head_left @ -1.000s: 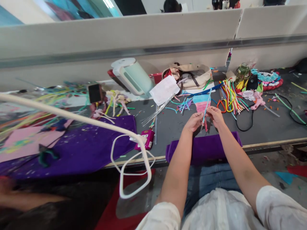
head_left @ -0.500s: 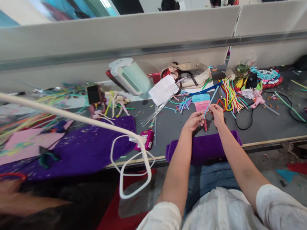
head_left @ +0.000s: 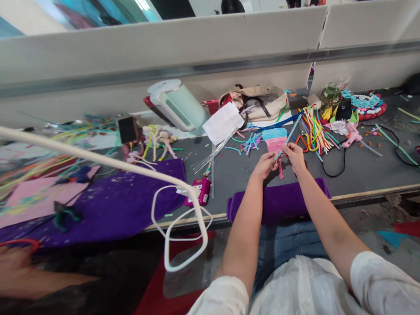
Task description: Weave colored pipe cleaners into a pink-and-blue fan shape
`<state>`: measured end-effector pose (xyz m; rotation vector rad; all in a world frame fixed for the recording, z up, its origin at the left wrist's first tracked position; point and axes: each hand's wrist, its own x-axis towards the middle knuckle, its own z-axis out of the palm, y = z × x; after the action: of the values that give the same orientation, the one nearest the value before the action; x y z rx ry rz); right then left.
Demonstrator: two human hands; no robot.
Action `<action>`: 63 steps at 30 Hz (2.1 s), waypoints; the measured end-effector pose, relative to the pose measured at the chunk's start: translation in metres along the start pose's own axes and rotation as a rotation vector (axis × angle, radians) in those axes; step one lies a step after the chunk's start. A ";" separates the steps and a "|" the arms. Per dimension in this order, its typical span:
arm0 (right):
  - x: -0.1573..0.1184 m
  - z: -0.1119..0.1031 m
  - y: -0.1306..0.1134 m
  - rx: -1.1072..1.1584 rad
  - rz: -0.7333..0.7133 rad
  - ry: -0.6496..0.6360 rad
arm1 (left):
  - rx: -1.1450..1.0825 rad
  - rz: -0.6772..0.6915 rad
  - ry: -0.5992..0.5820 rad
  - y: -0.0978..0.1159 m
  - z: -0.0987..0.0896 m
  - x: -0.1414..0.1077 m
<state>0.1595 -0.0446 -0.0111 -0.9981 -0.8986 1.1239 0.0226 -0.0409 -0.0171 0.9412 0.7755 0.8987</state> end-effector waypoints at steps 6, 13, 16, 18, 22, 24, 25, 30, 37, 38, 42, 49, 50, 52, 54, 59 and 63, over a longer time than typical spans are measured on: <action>0.000 -0.001 0.002 0.040 0.058 -0.066 | -0.034 0.009 -0.017 0.002 -0.001 -0.002; 0.001 -0.002 0.007 0.036 0.044 -0.102 | -0.063 -0.018 -0.062 0.001 -0.002 -0.002; 0.002 -0.003 0.011 -0.046 -0.035 -0.064 | -0.060 -0.034 -0.062 0.001 -0.003 -0.001; 0.003 -0.004 0.014 -0.127 -0.093 -0.046 | -0.049 -0.040 -0.052 0.002 -0.003 -0.001; 0.002 -0.005 0.016 -0.181 -0.137 -0.047 | -0.040 -0.050 -0.049 0.003 -0.002 -0.003; 0.002 -0.005 0.016 -0.169 -0.122 -0.052 | -0.042 -0.049 -0.044 0.003 -0.001 -0.004; 0.002 -0.005 0.016 -0.163 -0.113 -0.056 | -0.044 -0.048 -0.037 0.004 -0.001 -0.004; 0.003 -0.004 0.015 -0.148 -0.110 -0.093 | -0.043 -0.044 -0.021 0.004 -0.001 -0.005; 0.001 -0.006 0.012 -0.262 -0.168 -0.073 | 0.008 -0.021 0.014 0.003 -0.001 -0.005; 0.000 -0.006 0.012 -0.285 -0.179 -0.063 | 0.021 -0.016 0.024 0.003 -0.001 -0.005; 0.000 -0.006 0.010 -0.379 -0.209 -0.003 | 0.087 0.040 0.048 0.003 0.003 -0.005; -0.001 -0.006 0.008 -0.419 -0.223 0.041 | 0.177 0.151 0.053 0.000 0.004 -0.002; -0.001 -0.006 0.008 -0.425 -0.224 0.045 | 0.189 0.162 0.058 0.000 0.004 -0.002; -0.002 -0.006 0.007 -0.433 -0.223 0.052 | 0.222 0.186 0.079 -0.001 0.003 -0.001; -0.003 -0.006 0.006 -0.439 -0.224 0.058 | 0.258 0.209 0.104 -0.001 0.003 0.000; -0.005 -0.005 0.004 -0.499 -0.237 0.072 | 0.334 0.261 0.138 -0.001 0.005 0.000; -0.005 -0.005 0.005 -0.501 -0.241 0.081 | 0.391 0.310 0.163 -0.001 0.006 0.000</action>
<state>0.1616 -0.0493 -0.0173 -1.2890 -1.2308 0.6589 0.0278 -0.0433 -0.0157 1.3707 0.9827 1.1259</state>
